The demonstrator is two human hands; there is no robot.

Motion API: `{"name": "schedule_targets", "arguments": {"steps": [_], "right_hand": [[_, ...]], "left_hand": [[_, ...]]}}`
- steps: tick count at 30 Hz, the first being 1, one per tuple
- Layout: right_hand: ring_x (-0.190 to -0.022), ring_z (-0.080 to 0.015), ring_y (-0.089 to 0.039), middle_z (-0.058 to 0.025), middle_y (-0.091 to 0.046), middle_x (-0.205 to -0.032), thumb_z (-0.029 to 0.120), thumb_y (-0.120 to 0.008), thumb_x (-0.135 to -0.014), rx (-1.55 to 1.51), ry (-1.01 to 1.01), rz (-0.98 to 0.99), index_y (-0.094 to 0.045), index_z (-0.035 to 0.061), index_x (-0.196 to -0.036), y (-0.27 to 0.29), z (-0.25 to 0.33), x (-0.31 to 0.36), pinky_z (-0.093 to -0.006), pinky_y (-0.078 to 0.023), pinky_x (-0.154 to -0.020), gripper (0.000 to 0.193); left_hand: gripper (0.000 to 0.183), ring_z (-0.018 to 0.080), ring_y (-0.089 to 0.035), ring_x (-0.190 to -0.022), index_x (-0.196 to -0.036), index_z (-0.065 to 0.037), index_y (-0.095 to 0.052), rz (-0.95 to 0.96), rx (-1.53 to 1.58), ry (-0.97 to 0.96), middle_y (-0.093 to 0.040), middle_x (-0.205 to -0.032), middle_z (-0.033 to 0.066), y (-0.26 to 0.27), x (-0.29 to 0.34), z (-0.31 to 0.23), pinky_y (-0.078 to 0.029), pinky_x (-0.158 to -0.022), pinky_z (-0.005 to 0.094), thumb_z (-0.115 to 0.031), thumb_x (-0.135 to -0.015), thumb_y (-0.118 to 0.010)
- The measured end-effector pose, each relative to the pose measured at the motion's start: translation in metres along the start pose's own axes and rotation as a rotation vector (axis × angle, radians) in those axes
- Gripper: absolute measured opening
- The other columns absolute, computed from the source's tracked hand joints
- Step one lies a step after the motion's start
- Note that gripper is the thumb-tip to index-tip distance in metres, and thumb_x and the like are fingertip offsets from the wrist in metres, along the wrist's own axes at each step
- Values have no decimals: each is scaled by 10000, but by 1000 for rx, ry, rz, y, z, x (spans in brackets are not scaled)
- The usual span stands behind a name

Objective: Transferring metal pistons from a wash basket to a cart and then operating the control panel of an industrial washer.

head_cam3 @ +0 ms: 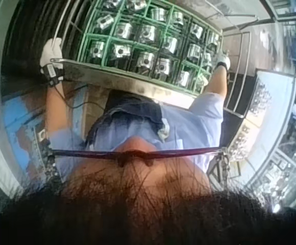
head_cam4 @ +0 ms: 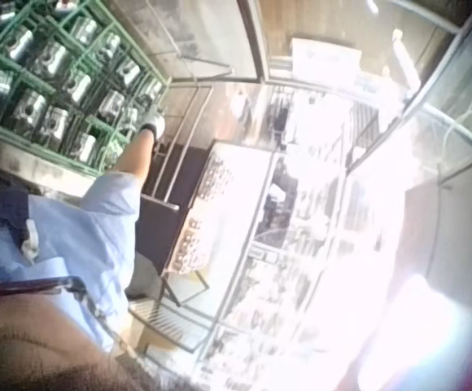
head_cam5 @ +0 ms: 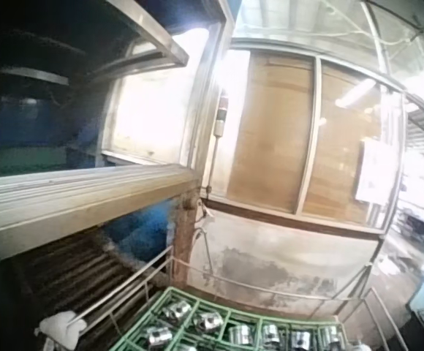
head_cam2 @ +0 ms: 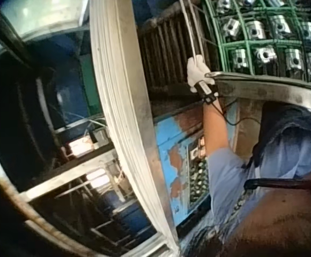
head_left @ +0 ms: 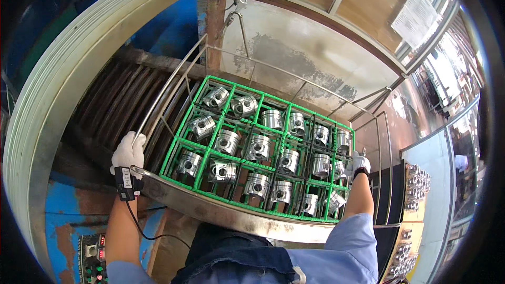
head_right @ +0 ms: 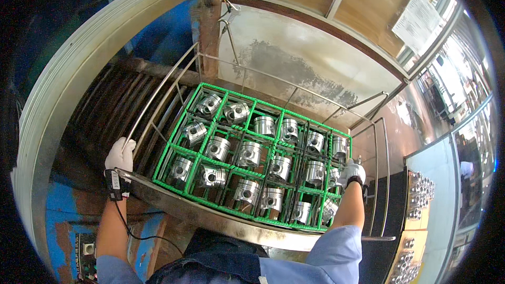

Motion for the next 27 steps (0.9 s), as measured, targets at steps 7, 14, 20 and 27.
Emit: {"name": "schedule_targets", "arguments": {"steps": [7,14,20,27], "right_hand": [[-691,-162,-641,-13,-697,-832,399,-687,-984,-699,356,719,-517,185,-1502,-156,213,112,-368,-559,-657,586],[-584,-190,-628,-85,-693,-864,408,-733,-966,-621,326,913,-684,62,-1149,-231,310,247,-338,-563,-557,394],[-658,-154,-584,13,-654,-803,316,-768,-942,-470,583,1186,-585,121,-1440,-236,294,301,-333,-510,-629,565],[-608,-86,-539,15,-625,-814,256,-764,-949,-316,459,1131,-607,55,-1363,-102,178,193,-254,-462,-529,486]], "left_hand": [[223,424,-661,-940,-968,-77,-675,22,-12,45,-698,-956,192,-3,-1,8,-527,-814,463,-297,-947,-649],[232,393,-669,-1004,-1029,-120,-692,17,-96,-6,-726,-1056,138,-6,-3,10,-531,-866,496,-327,-958,-613],[335,431,-639,-1027,-1043,-129,-678,117,-175,142,-697,-1039,182,-6,-5,14,-495,-885,516,-430,-947,-568],[336,433,-649,-1054,-1102,-126,-705,-26,-107,22,-701,-1086,196,-1,-2,10,-512,-920,497,-415,-966,-599]]}}
Point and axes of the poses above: each hand's wrist, its own x-axis away from the middle knuckle, its own y-axis out of the back of the hand, z = x × y, the point moved 6 cm from there along -x, towards the middle knuckle
